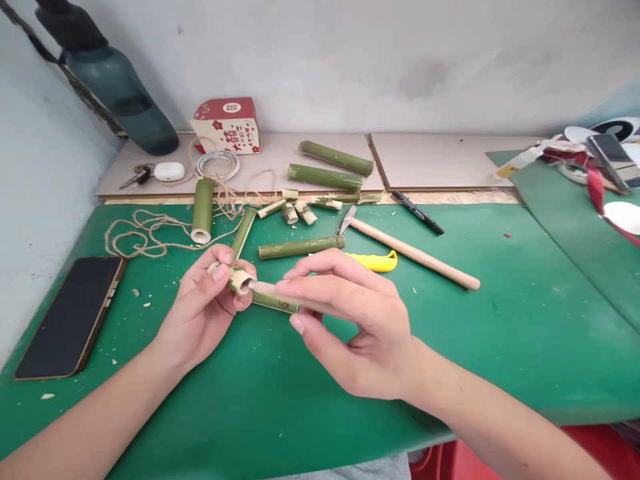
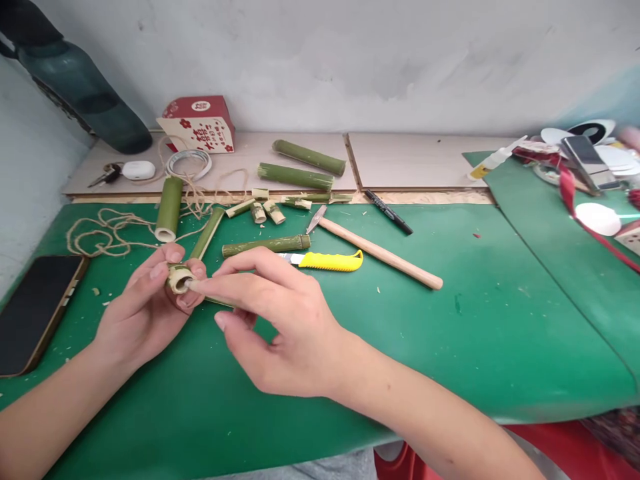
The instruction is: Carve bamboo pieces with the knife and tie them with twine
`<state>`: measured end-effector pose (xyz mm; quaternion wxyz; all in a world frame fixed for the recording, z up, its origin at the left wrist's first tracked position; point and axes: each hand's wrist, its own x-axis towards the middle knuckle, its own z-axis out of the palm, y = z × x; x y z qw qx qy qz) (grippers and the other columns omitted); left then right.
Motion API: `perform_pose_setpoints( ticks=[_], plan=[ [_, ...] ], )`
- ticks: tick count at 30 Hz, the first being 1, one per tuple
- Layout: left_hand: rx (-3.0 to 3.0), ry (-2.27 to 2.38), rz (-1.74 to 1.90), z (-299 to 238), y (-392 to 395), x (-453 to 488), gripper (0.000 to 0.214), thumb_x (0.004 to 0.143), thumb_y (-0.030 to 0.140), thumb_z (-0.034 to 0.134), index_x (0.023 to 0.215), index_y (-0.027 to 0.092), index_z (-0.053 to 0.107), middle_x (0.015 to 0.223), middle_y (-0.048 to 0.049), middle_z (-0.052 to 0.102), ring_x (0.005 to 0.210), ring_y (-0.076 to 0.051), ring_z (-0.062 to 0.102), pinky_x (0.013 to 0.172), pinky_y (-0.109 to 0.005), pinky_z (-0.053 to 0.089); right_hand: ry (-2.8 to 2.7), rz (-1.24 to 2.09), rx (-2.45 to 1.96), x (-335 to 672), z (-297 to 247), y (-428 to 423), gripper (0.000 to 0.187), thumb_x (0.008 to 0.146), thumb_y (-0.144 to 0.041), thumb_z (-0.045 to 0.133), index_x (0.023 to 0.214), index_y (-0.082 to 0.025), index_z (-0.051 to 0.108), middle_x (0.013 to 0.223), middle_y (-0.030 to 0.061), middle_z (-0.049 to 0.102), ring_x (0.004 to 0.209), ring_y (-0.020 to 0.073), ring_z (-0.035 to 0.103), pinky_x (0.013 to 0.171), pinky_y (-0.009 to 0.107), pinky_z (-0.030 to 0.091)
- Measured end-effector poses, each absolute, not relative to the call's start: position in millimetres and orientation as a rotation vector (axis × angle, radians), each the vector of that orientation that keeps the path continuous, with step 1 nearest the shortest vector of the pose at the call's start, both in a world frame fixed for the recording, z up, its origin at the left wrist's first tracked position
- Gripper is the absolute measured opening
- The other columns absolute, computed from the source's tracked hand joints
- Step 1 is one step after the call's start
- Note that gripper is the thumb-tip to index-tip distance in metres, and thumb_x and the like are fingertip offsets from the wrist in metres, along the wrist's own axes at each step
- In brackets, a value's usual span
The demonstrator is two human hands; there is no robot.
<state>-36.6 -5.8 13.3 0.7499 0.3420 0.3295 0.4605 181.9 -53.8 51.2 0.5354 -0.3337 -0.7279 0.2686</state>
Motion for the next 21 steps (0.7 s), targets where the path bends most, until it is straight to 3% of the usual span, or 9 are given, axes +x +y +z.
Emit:
perform_pose_setpoints(
  ticks=[6, 12, 21],
  plan=[
    [0.823, 0.671, 0.910, 8.3, -9.2, -39.0, 0.034, 0.088, 0.037, 0.080, 0.096, 0.021, 0.051, 0.088, -0.0008, 0.070, 0.063, -0.007, 0.059, 0.059, -0.016, 0.053, -1.708, 0.608, -0.705, 178.3, 47.6, -56.7, 0.038, 0.092, 0.001, 0.060, 0.126, -0.017, 0.060, 0.105, 0.0072, 0.077, 0.096, 0.0148, 0.074, 0.086, 0.029, 0.065],
    [0.750, 0.629, 0.804, 6.0, -12.5, -35.4, 0.036, 0.086, 0.042, 0.081, 0.095, 0.021, 0.053, 0.088, -0.0006, 0.070, 0.059, -0.006, 0.054, 0.058, -0.018, 0.052, -1.659, 0.521, -0.677, 178.8, 49.7, -57.8, 0.035, 0.089, 0.002, 0.058, 0.117, -0.019, 0.061, 0.091, 0.0038, 0.076, 0.088, 0.0155, 0.076, 0.079, 0.028, 0.067],
    [0.687, 0.688, 0.830, 10.6, -9.5, -35.5, 0.036, 0.082, 0.039, 0.084, 0.093, 0.021, 0.055, 0.088, -0.0005, 0.070, 0.059, -0.008, 0.057, 0.056, -0.019, 0.051, -1.687, 0.498, -0.652, 178.3, 51.7, -59.0, 0.036, 0.084, 0.007, 0.056, 0.112, -0.016, 0.061, 0.092, 0.0055, 0.075, 0.085, 0.0140, 0.075, 0.087, 0.029, 0.067]
  ],
)
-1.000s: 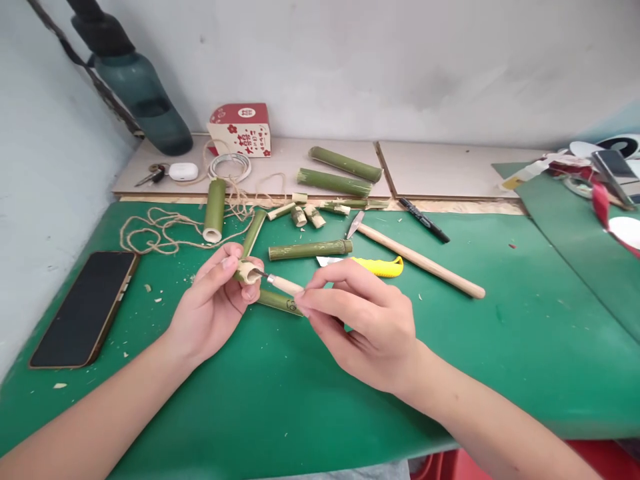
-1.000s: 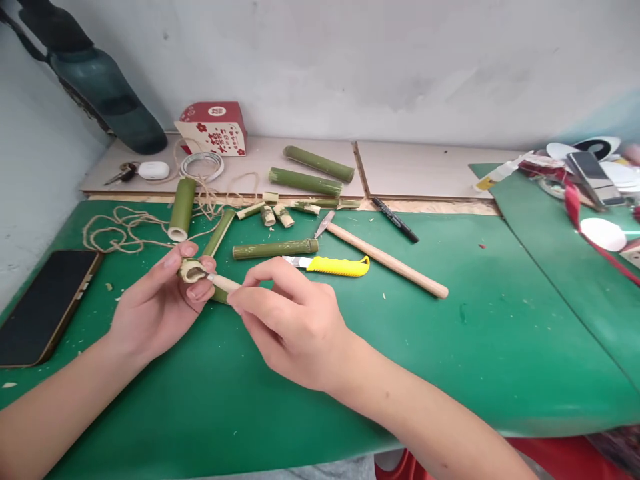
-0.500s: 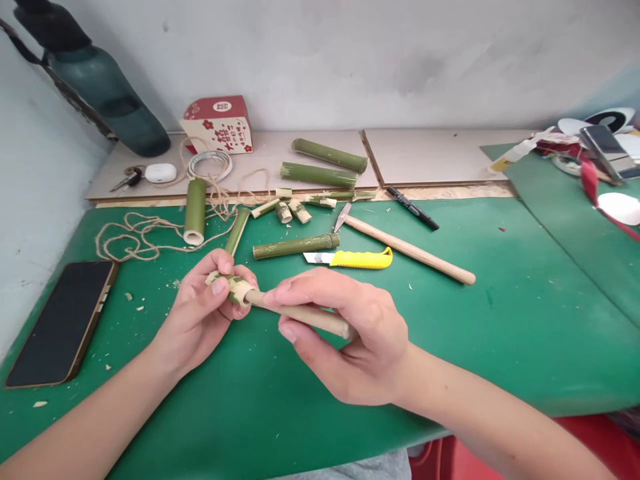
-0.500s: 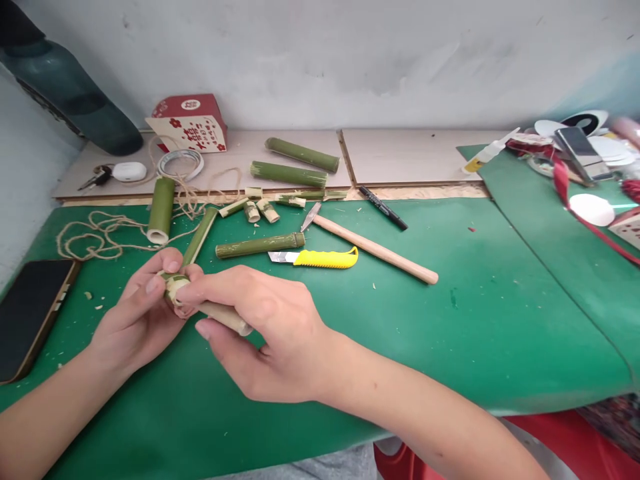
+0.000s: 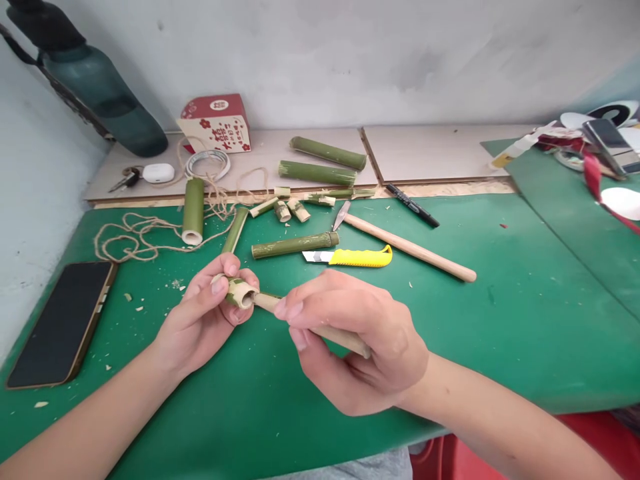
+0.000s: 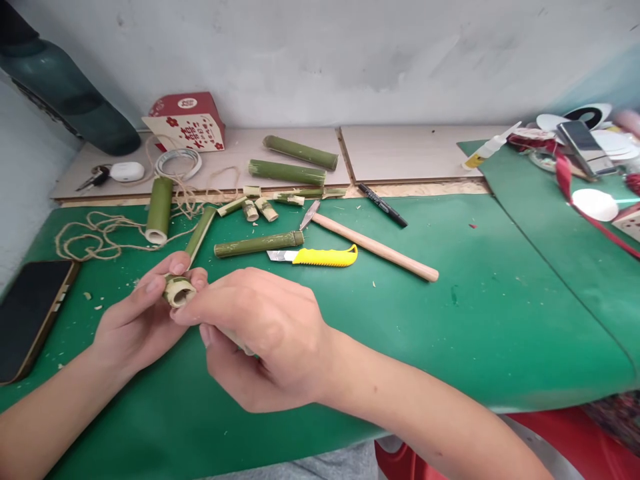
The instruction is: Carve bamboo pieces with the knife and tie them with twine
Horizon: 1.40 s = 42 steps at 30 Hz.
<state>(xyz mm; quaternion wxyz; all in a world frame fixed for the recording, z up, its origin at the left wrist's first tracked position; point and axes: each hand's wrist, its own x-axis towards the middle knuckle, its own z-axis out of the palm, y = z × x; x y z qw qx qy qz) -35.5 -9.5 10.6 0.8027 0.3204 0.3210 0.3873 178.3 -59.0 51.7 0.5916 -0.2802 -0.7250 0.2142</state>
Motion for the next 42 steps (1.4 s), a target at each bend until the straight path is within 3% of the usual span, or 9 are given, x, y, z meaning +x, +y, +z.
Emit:
perform_pose_setpoints(
  ticks=[17, 23, 27, 31, 35, 39, 42],
  plan=[
    [0.757, 0.653, 0.828, 11, -13, -34, 0.032, 0.086, 0.037, 0.080, 0.093, 0.021, 0.053, 0.092, -0.0013, 0.069, 0.060, -0.007, 0.054, 0.057, -0.020, 0.049, -1.731, 0.434, -0.699, 178, 47, -59, 0.035, 0.091, 0.002, 0.058, 0.117, -0.021, 0.059, 0.087, 0.0023, 0.073, 0.089, 0.0146, 0.076, 0.086, 0.028, 0.067],
    [0.982, 0.650, 0.860, 7, -10, -36, 0.026, 0.088, 0.038, 0.079, 0.091, 0.020, 0.060, 0.090, -0.0035, 0.071, 0.067, -0.012, 0.062, 0.061, -0.022, 0.053, -1.706, 0.459, -0.725, 180, 50, -60, 0.033, 0.092, -0.002, 0.059, 0.117, -0.023, 0.059, 0.092, 0.0028, 0.075, 0.085, 0.0148, 0.075, 0.076, 0.027, 0.066],
    [1.358, 0.689, 0.856, 3, -14, -41, 0.020, 0.088, 0.031, 0.079, 0.105, 0.022, 0.074, 0.096, -0.0069, 0.074, 0.085, -0.018, 0.070, 0.075, -0.026, 0.056, -1.613, 0.574, -0.803, 182, 50, -60, 0.033, 0.092, -0.006, 0.063, 0.120, -0.022, 0.058, 0.096, 0.0038, 0.075, 0.085, 0.0155, 0.074, 0.075, 0.029, 0.065],
    [1.612, 0.712, 0.710, 4, -25, -40, 0.032, 0.096, 0.023, 0.067, 0.128, 0.027, 0.072, 0.103, -0.0076, 0.074, 0.092, -0.021, 0.068, 0.085, -0.030, 0.053, -1.552, 0.786, -0.831, 180, 45, -58, 0.033, 0.095, -0.009, 0.063, 0.124, -0.022, 0.053, 0.096, 0.0033, 0.073, 0.079, 0.0141, 0.072, 0.071, 0.029, 0.066],
    [1.719, 0.593, 0.694, 6, -33, -35, 0.030, 0.103, 0.022, 0.050, 0.125, 0.025, 0.070, 0.091, -0.0064, 0.067, 0.081, -0.021, 0.059, 0.079, -0.031, 0.048, -1.569, 0.887, -0.769, 176, 40, -59, 0.033, 0.095, -0.008, 0.063, 0.124, -0.021, 0.055, 0.098, 0.0039, 0.072, 0.077, 0.0128, 0.072, 0.068, 0.027, 0.065],
    [1.768, 0.675, 0.694, 5, -34, -34, 0.019, 0.102, 0.027, 0.053, 0.107, 0.022, 0.070, 0.080, -0.0035, 0.058, 0.068, -0.017, 0.049, 0.066, -0.028, 0.040, -1.539, 0.860, -0.851, 171, 40, -62, 0.027, 0.095, -0.012, 0.067, 0.118, -0.023, 0.057, 0.096, 0.0026, 0.074, 0.080, 0.0139, 0.072, 0.071, 0.027, 0.064],
    [1.799, 0.726, 0.654, 3, -34, -34, 0.015, 0.102, 0.028, 0.054, 0.105, 0.022, 0.068, 0.077, -0.0011, 0.056, 0.064, -0.015, 0.048, 0.061, -0.025, 0.037, -1.483, 0.915, -0.892, 165, 41, -64, 0.018, 0.096, -0.018, 0.069, 0.110, -0.023, 0.060, 0.094, 0.0015, 0.074, 0.076, 0.0127, 0.071, 0.069, 0.025, 0.062]
  ],
)
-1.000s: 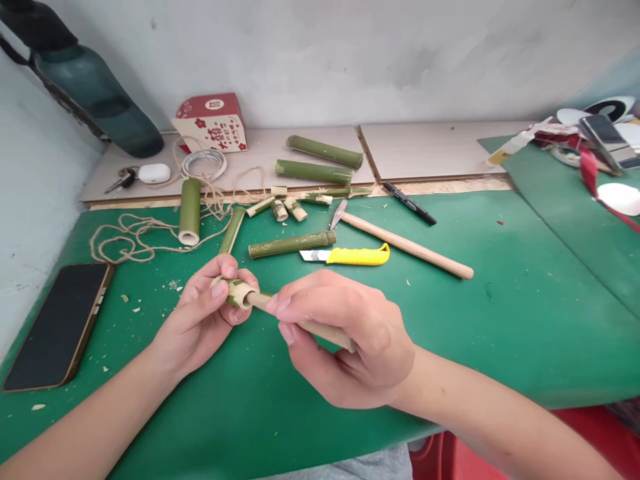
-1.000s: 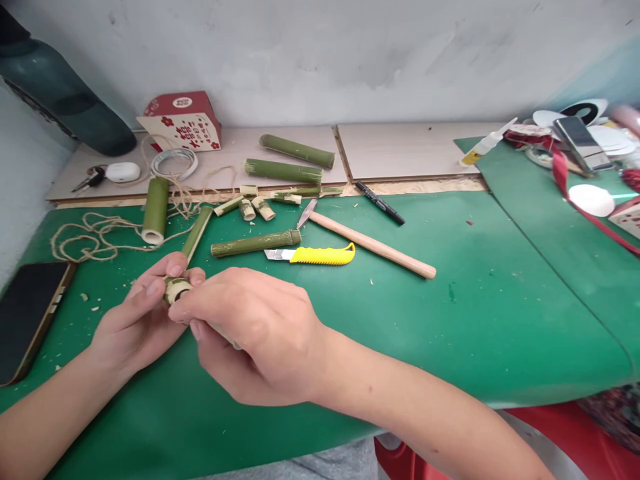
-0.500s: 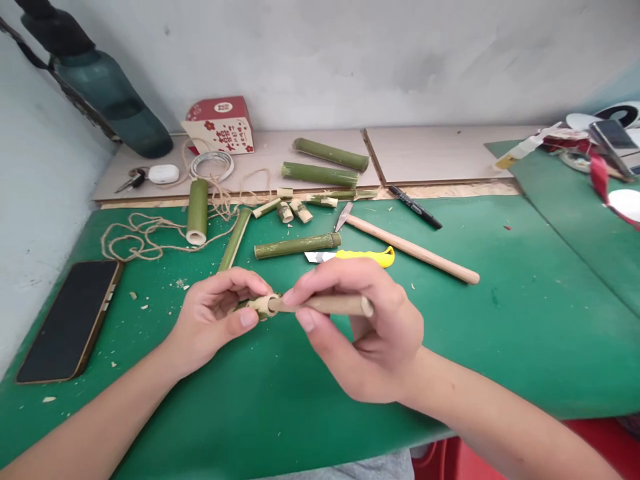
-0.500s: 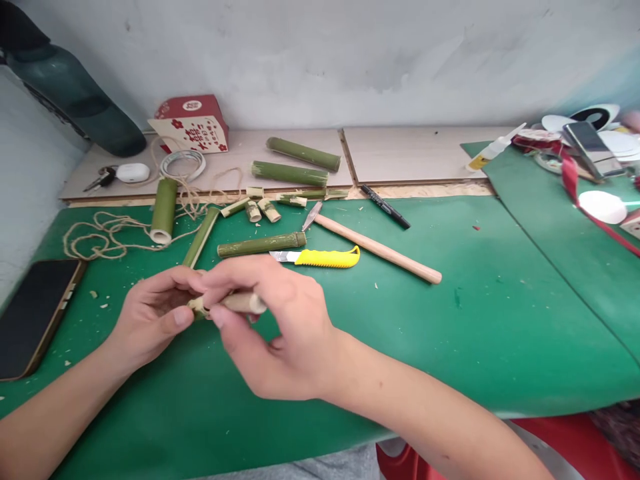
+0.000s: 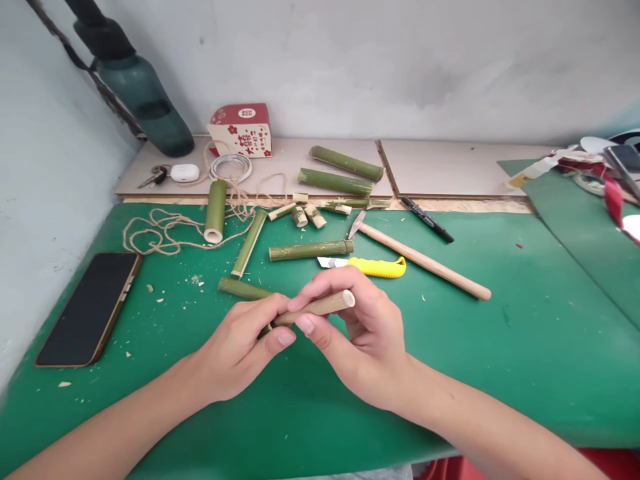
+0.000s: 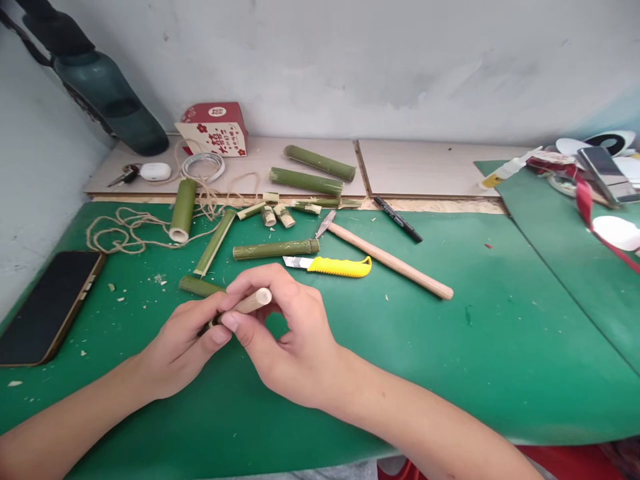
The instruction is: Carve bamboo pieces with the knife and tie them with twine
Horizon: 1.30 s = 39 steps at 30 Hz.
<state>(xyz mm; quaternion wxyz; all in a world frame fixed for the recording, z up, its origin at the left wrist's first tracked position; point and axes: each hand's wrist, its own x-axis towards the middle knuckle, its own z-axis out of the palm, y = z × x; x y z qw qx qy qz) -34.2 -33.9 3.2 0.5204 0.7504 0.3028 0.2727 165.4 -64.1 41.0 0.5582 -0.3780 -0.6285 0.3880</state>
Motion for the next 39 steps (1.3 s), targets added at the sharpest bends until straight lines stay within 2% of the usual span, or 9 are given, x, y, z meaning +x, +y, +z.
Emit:
perform_pose_setpoints(
  ticks=[3, 7, 8, 12, 18, 21, 27, 34, 39],
  plan=[
    [1.790, 0.777, 0.662, 2, -33, -34, 0.015, 0.102, 0.030, 0.056, 0.098, 0.022, 0.068, 0.076, -0.0014, 0.059, 0.064, -0.016, 0.051, 0.062, -0.026, 0.037, -1.515, 0.984, -0.872, 169, 44, -59, 0.015, 0.097, -0.027, 0.071, 0.109, -0.022, 0.063, 0.094, 0.0015, 0.075, 0.077, 0.0126, 0.071, 0.071, 0.025, 0.061],
    [1.712, 0.875, 0.737, 4, -31, -34, 0.019, 0.102, 0.033, 0.058, 0.089, 0.021, 0.066, 0.067, 0.0011, 0.052, 0.056, -0.013, 0.042, 0.055, -0.025, 0.032, -1.643, 0.873, -1.059, 209, 48, -29, 0.040, 0.104, -0.056, 0.053, 0.111, -0.019, 0.069, 0.101, 0.0074, 0.075, 0.087, 0.0186, 0.071, 0.072, 0.030, 0.058],
    [1.673, 0.900, 0.757, 4, -31, -35, 0.022, 0.102, 0.035, 0.057, 0.088, 0.021, 0.065, 0.065, 0.0015, 0.050, 0.055, -0.012, 0.040, 0.054, -0.025, 0.030, -1.663, 0.745, -1.230, 225, 47, -19, 0.041, 0.105, -0.055, 0.049, 0.107, -0.019, 0.069, 0.100, 0.0075, 0.075, 0.087, 0.0196, 0.070, 0.074, 0.031, 0.056],
    [1.450, 0.950, 0.817, 4, -26, -36, 0.032, 0.102, 0.045, 0.056, 0.084, 0.020, 0.063, 0.066, 0.0013, 0.045, 0.056, -0.012, 0.037, 0.050, -0.024, 0.028, -1.857, 0.205, -2.023, 287, 33, 14, 0.027, 0.094, -0.046, 0.064, 0.101, -0.021, 0.069, 0.108, 0.0101, 0.073, 0.104, 0.0284, 0.065, 0.079, 0.036, 0.048],
    [1.649, 1.049, 0.809, 3, -14, -40, 0.028, 0.100, 0.040, 0.061, 0.080, 0.021, 0.062, 0.062, 0.0027, 0.047, 0.053, -0.012, 0.039, 0.052, -0.024, 0.027, -2.077, 0.366, -2.369, 308, 21, 25, 0.018, 0.094, -0.039, 0.060, 0.090, -0.022, 0.066, 0.094, 0.0069, 0.072, 0.086, 0.0235, 0.063, 0.063, 0.030, 0.034],
    [1.919, 1.133, 0.831, 6, -4, -46, 0.016, 0.097, 0.034, 0.064, 0.086, 0.022, 0.068, 0.059, 0.0039, 0.051, 0.050, -0.013, 0.041, 0.052, -0.025, 0.027, -2.146, 0.288, -2.369, 303, 24, 21, 0.019, 0.100, -0.033, 0.050, 0.094, -0.021, 0.062, 0.101, 0.0098, 0.071, 0.087, 0.0237, 0.062, 0.062, 0.031, 0.031],
    [2.089, 1.196, 0.805, 9, 6, -52, 0.022, 0.100, 0.036, 0.058, 0.085, 0.023, 0.066, 0.060, 0.0036, 0.055, 0.049, -0.013, 0.046, 0.052, -0.024, 0.029, -2.003, 0.075, -2.389, 297, 43, 12, 0.024, 0.103, -0.026, 0.037, 0.095, -0.022, 0.060, 0.093, 0.0103, 0.072, 0.071, 0.0233, 0.058, 0.059, 0.031, 0.024],
    [2.181, 1.163, 0.797, 4, 4, -51, 0.024, 0.103, 0.035, 0.053, 0.086, 0.022, 0.062, 0.063, 0.0031, 0.058, 0.051, -0.013, 0.049, 0.055, -0.024, 0.031, -1.889, 0.190, -1.542, 249, 59, -19, 0.029, 0.109, -0.035, 0.039, 0.092, -0.023, 0.059, 0.068, -0.0011, 0.064, 0.051, 0.0133, 0.051, 0.057, 0.028, 0.038],
    [2.267, 1.188, 0.800, 5, 5, -51, 0.025, 0.106, 0.033, 0.047, 0.087, 0.021, 0.058, 0.063, 0.0049, 0.056, 0.051, -0.011, 0.048, 0.053, -0.023, 0.032, -1.629, 0.092, -1.318, 232, 57, -36, 0.027, 0.110, -0.032, 0.042, 0.096, -0.022, 0.063, 0.066, -0.0024, 0.058, 0.051, 0.0116, 0.052, 0.050, 0.026, 0.039]
  ],
)
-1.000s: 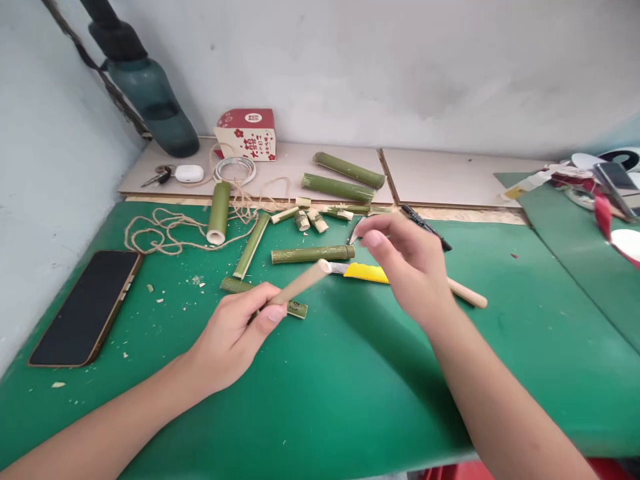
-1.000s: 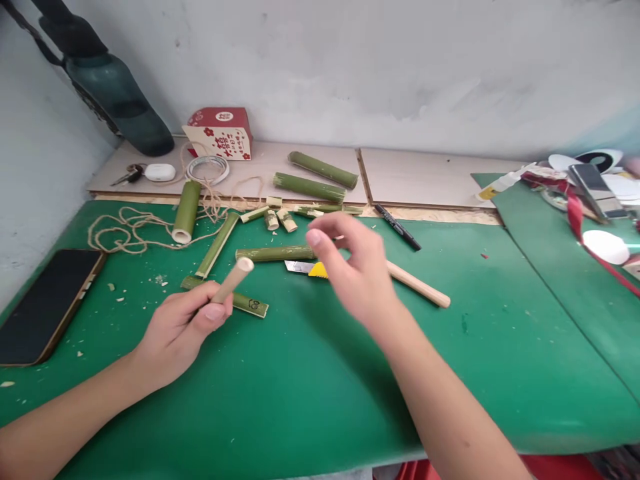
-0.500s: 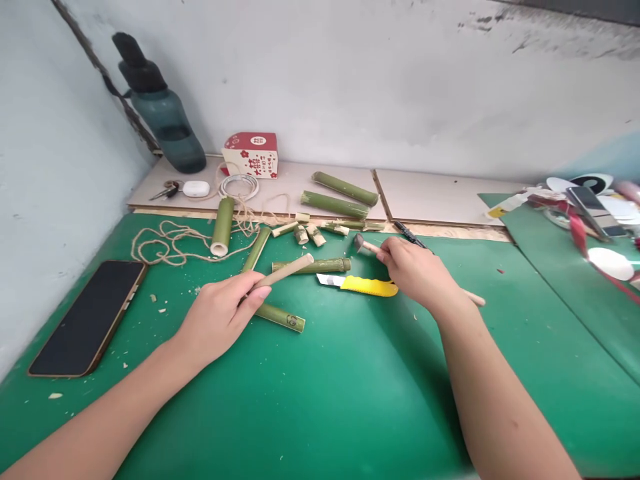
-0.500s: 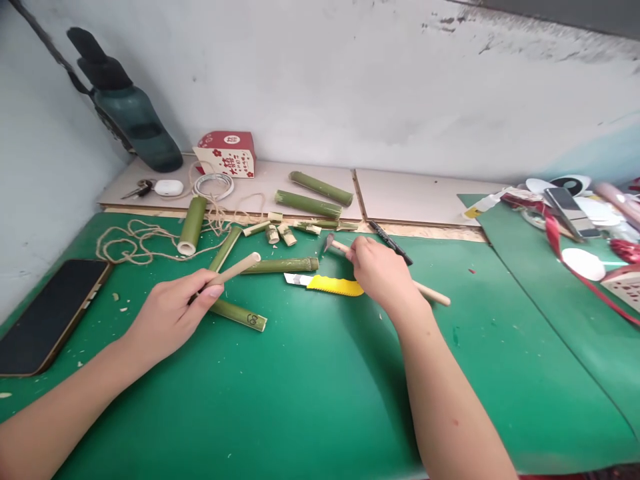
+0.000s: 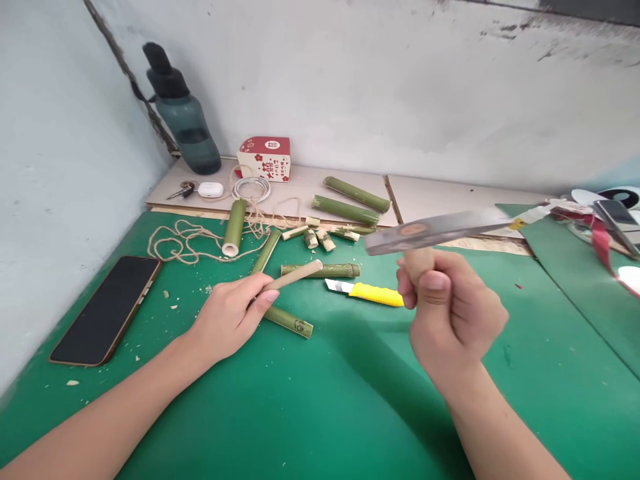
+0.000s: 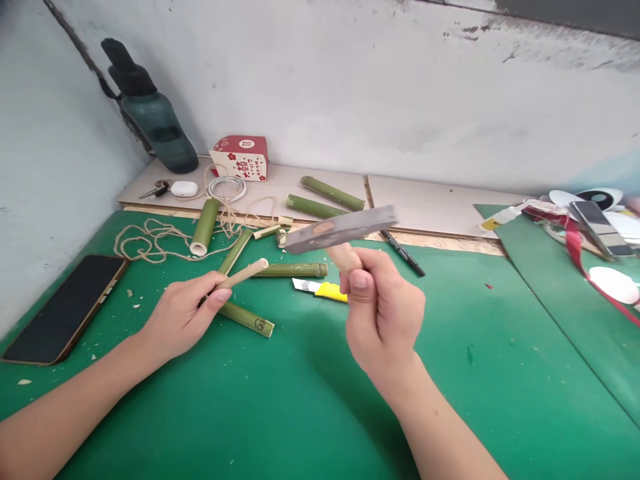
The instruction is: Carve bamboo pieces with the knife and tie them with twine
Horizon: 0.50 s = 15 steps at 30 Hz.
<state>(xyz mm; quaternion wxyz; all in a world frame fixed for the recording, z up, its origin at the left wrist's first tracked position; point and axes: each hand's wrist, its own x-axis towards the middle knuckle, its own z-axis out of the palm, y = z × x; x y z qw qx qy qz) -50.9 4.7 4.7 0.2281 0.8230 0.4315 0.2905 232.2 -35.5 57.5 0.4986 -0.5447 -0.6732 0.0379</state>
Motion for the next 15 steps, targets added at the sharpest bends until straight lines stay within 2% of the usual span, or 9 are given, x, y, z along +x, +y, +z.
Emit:
perform_pose_setpoints(
  ticks=[5, 10, 15],
  plan=[
    [2.369, 1.166, 0.817, 6, 5, -51, 0.025, 0.108, 0.029, 0.045, 0.087, 0.021, 0.055, 0.061, 0.0066, 0.053, 0.050, -0.010, 0.049, 0.051, -0.022, 0.033, -1.893, 0.190, -1.321, 229, 58, -36, 0.018, 0.107, -0.026, 0.050, 0.101, -0.022, 0.066, 0.063, -0.0047, 0.056, 0.048, 0.0083, 0.046, 0.048, 0.023, 0.037],
    [2.400, 1.098, 0.892, 6, 4, -52, 0.023, 0.108, 0.026, 0.044, 0.088, 0.020, 0.054, 0.063, 0.0068, 0.053, 0.050, -0.009, 0.049, 0.051, -0.021, 0.034, -1.515, 0.196, -1.304, 228, 60, -38, 0.030, 0.110, -0.032, 0.045, 0.089, -0.021, 0.063, 0.065, -0.0023, 0.054, 0.053, 0.0105, 0.050, 0.049, 0.024, 0.039],
    [2.421, 1.079, 0.908, 4, 5, -51, 0.023, 0.108, 0.025, 0.044, 0.088, 0.020, 0.053, 0.062, 0.0071, 0.052, 0.049, -0.009, 0.047, 0.050, -0.021, 0.034, -1.824, 0.259, -1.277, 221, 64, -42, 0.019, 0.106, -0.023, 0.049, 0.095, -0.021, 0.065, 0.065, -0.0043, 0.056, 0.048, 0.0075, 0.045, 0.048, 0.023, 0.036]
  ],
)
